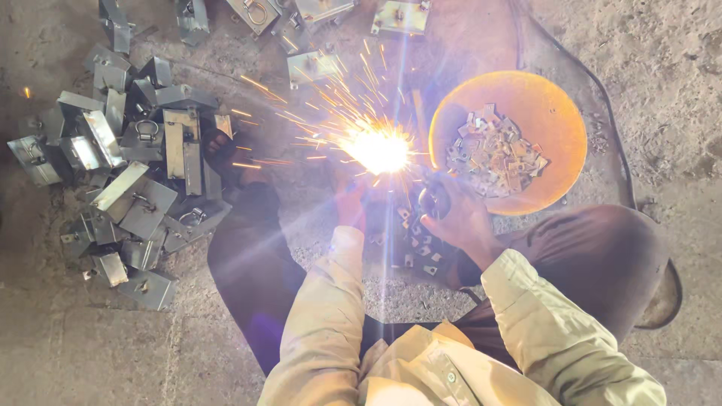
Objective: The person welds components onto metal electrical boxes using an electrode holder, picking small metal pieces from a yellow bucket and joining them to the boxes on the floor.
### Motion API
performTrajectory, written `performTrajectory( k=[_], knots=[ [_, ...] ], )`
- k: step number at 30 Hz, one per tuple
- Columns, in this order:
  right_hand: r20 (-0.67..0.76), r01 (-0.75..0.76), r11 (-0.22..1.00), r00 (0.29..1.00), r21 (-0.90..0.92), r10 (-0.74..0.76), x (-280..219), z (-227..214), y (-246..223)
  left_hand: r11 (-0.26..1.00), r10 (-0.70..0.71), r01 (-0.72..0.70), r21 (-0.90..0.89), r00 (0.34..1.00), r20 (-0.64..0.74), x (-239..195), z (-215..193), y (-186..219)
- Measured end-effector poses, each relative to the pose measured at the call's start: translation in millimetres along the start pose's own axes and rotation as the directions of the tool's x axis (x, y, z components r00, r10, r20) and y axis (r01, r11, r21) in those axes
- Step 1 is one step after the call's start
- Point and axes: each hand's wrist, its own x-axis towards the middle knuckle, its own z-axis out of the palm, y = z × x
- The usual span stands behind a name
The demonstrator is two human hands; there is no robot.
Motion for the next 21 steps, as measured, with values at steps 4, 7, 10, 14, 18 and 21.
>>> performTrajectory(
  k=[4, 7, 10, 14, 18, 21],
  knots=[
    [-0.010, 0.003, 1.000, 1.000, 0.019, -0.003, -2.8, 1.7, 5.9, 0.793, -0.199, 0.197, -0.576, 0.978, 0.060, -4.9, 5.9, 0.7],
    [0.018, -0.036, 0.999, 0.999, 0.008, 0.036, -1.4, 3.4, 9.3, 0.861, -0.151, 0.129, -0.493, 0.989, -0.003, 2.8, 3.2, -15.2],
    [0.023, -0.029, 1.000, 0.999, -0.008, 0.029, -1.7, 5.1, 13.0, 0.888, -0.163, 0.135, -0.439, 0.986, -0.027, 6.0, 1.4, -24.3],
    [0.015, -0.070, 0.997, 0.997, 0.011, 0.070, -3.7, 10.4, 25.0, 0.854, -0.256, 0.210, -0.477, 0.966, -0.032, 5.7, 4.5, -13.2],
    [0.016, -0.013, 0.993, 1.000, 0.117, 0.011, -5.2, 12.8, 37.2, 0.846, -0.204, 0.195, -0.497, 0.978, 0.037, -2.8, 6.5, -0.9],
    [0.017, -0.065, 0.998, 0.998, 0.022, 0.065, -6.2, 15.1, 38.6, 0.821, -0.292, 0.270, -0.504, 0.956, 0.036, -0.4, 4.3, -3.2]
  ],
)
